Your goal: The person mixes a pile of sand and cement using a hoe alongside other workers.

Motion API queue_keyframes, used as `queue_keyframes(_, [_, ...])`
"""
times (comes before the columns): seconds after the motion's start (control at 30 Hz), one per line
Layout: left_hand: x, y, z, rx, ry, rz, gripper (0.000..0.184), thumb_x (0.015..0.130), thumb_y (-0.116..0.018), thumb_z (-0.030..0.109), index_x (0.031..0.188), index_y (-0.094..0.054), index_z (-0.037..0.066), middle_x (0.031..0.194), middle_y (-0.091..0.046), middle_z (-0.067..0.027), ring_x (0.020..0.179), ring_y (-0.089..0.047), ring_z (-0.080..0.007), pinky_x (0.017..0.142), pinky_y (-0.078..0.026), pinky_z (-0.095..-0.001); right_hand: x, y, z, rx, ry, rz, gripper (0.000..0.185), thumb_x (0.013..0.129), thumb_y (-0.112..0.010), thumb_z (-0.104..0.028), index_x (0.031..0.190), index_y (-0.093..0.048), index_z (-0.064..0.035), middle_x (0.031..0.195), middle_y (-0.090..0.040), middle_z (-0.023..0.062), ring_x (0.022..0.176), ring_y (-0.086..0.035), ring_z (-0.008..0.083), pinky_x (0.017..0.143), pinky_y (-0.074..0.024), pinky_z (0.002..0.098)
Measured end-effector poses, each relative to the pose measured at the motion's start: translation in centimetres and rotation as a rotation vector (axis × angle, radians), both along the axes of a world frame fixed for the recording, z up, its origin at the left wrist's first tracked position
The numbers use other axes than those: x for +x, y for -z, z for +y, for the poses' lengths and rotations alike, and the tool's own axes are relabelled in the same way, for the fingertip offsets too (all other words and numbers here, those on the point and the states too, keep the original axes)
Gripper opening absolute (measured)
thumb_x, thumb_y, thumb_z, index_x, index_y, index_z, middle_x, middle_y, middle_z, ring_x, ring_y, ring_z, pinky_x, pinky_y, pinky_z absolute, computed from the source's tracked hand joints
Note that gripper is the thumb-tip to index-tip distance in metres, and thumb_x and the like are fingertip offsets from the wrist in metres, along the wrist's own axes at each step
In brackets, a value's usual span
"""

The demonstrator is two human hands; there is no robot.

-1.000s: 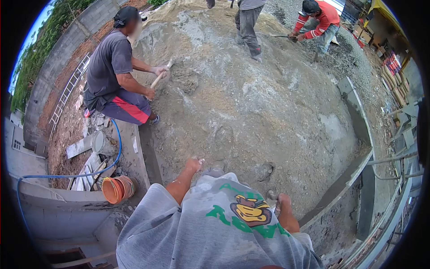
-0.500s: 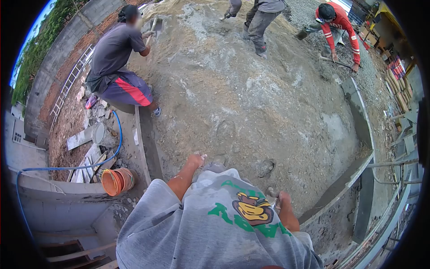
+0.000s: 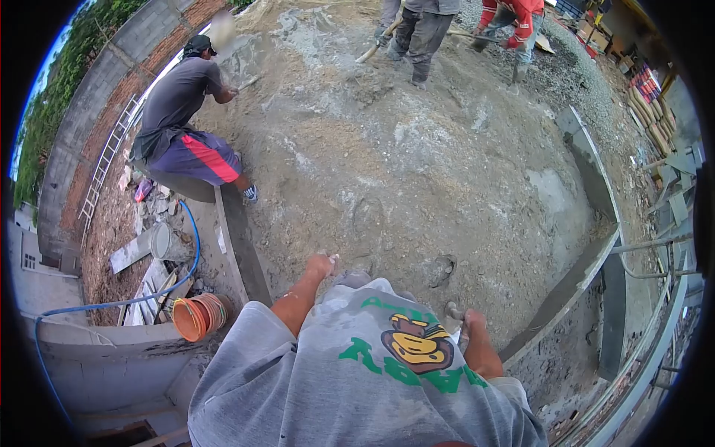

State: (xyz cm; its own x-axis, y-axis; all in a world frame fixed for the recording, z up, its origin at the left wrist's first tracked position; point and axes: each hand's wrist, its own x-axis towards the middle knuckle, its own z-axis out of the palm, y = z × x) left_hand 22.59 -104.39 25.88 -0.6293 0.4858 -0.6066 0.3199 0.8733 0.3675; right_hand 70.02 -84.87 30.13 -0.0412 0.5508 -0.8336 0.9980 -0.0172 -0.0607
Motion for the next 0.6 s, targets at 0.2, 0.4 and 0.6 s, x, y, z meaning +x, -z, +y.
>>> queue_keyframes(0.2, [0.3,-3.5,1.7,0.031,-0.014,-0.02,0.041,0.085,-0.05,0.044,0.073,-0.065,0.008,0.073,-0.066,-0.0129,0.077,-0.064,-0.0298,0.069,-0.049,-0.0396,2.3,6.0,-0.1,0.009,0.171,0.034,0.032,0.075,-0.056,-0.033,0.088,-0.068,-0.0057,0.093,-0.066,0.0156,0.092,-0.063,0.0272,0.08,-0.0476,0.0375])
queue_keyframes(0.4, [1.5,-4.7,2.3,-0.034,-0.008,-0.009,0.04,0.086,-0.05,0.043,0.078,-0.065,0.007,0.075,-0.067,-0.0117,0.081,-0.064,-0.0281,0.072,-0.048,-0.0397,1.3,3.9,-0.3,-0.025,0.345,0.057,0.029,0.075,-0.056,-0.033,0.079,-0.069,-0.0063,0.08,-0.068,0.0129,0.082,-0.066,0.0231,0.076,-0.0482,0.0342])
queue_keyframes(0.6, [0.8,-1.2,1.2,0.001,-0.073,-0.069,0.04,0.086,-0.05,0.044,0.083,-0.066,0.008,0.079,-0.067,-0.012,0.083,-0.064,-0.0291,0.075,-0.048,-0.0405,-0.2,-0.2,0.2,-0.014,0.124,0.023,0.033,0.077,-0.055,-0.036,0.079,-0.069,-0.0061,0.082,-0.068,0.0128,0.083,-0.065,0.0231,0.077,-0.048,0.0342])
